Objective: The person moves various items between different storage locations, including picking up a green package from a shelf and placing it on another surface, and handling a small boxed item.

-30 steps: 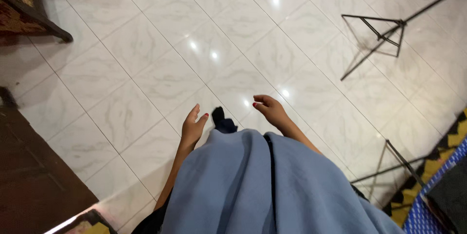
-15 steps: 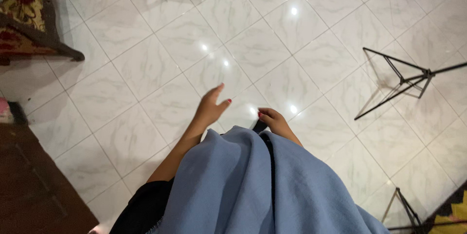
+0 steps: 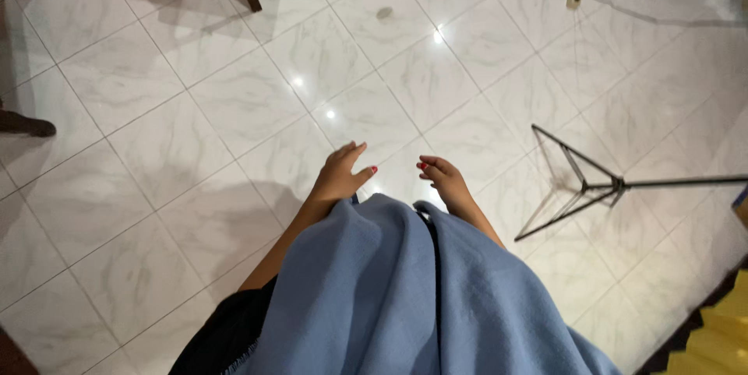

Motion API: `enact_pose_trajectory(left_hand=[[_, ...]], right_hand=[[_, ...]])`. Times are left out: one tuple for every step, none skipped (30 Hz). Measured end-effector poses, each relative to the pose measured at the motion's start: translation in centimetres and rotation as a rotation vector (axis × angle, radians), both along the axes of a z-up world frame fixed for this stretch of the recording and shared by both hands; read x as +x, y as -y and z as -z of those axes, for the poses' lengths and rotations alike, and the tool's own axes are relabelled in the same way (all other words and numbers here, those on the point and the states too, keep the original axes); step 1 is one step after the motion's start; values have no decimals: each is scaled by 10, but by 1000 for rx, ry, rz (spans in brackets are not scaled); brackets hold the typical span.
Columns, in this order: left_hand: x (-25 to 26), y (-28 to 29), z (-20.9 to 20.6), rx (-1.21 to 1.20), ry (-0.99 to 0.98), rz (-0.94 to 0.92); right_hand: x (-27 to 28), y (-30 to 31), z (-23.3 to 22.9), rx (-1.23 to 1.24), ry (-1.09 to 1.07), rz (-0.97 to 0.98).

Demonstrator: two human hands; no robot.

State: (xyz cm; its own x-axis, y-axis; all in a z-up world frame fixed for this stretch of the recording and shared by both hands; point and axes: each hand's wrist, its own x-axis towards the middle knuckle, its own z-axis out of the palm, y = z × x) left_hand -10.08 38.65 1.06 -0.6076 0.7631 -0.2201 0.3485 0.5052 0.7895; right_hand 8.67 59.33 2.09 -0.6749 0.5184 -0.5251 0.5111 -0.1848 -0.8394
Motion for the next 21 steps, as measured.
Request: enact_pose_trajectory(left_hand=[[-10, -11, 7, 5, -19, 18], [-21, -21, 17, 5, -32, 42], [-36, -32, 27, 6, -29, 40], [-56, -39, 37, 4, -22, 6], [-78, -43, 46, 2, -14, -28], [-102, -50, 52, 57, -9, -61], [-127, -58, 56, 111, -4, -94], [-151, -67, 57, 115, 1, -84], [-176, -73, 56, 95, -5, -151], [-205, -84, 52, 77, -24, -225], [-226, -99, 47, 81, -32, -223], [-246, -113, 36, 103, -12, -255], [-267, -126, 24, 125, 8, -287], [-289, -136, 13, 132, -5, -294], [-310, -145, 4, 98, 64, -293], [-321, -149, -4, 52, 146, -300], [-335, -155, -11, 48, 146, -315], [-355, -164, -18, 6, 142, -297], [-373, -174, -23, -37, 139, -278], [-384, -182, -26, -40, 141, -294], [-395, -191, -28, -72, 117, -272]], right_hand=[[-14, -12, -7, 5, -2, -9], [-21, -20, -13, -17, 38, -4], [-32, -29, -17, -39, 77, 1], [-49, -36, -18, -43, 81, 0], [-69, -46, -19, -30, 79, -38], [-86, -58, -20, -15, 81, -61], [-104, -70, -20, -17, 89, -49], [-126, -84, -21, -15, 28, -100], [-146, -98, -23, -13, -33, -150], [-171, -114, -25, -9, -41, -148], [-196, -130, -29, 17, -4, -155], [-223, -145, -34, 41, 24, -166], [-248, -158, -39, 44, 6, -168], [-273, -170, -41, 57, 33, -152], [-300, -183, -41, 69, 60, -135], [-321, -192, -39, 65, 60, -150], [-342, -201, -38, 40, 1, -144], [-367, -211, -37, 16, -60, -137], [-388, -218, -35, 14, -61, -151], [-399, -220, -33, -41, -69, -120], [-409, -224, -31, -96, -77, -89]])
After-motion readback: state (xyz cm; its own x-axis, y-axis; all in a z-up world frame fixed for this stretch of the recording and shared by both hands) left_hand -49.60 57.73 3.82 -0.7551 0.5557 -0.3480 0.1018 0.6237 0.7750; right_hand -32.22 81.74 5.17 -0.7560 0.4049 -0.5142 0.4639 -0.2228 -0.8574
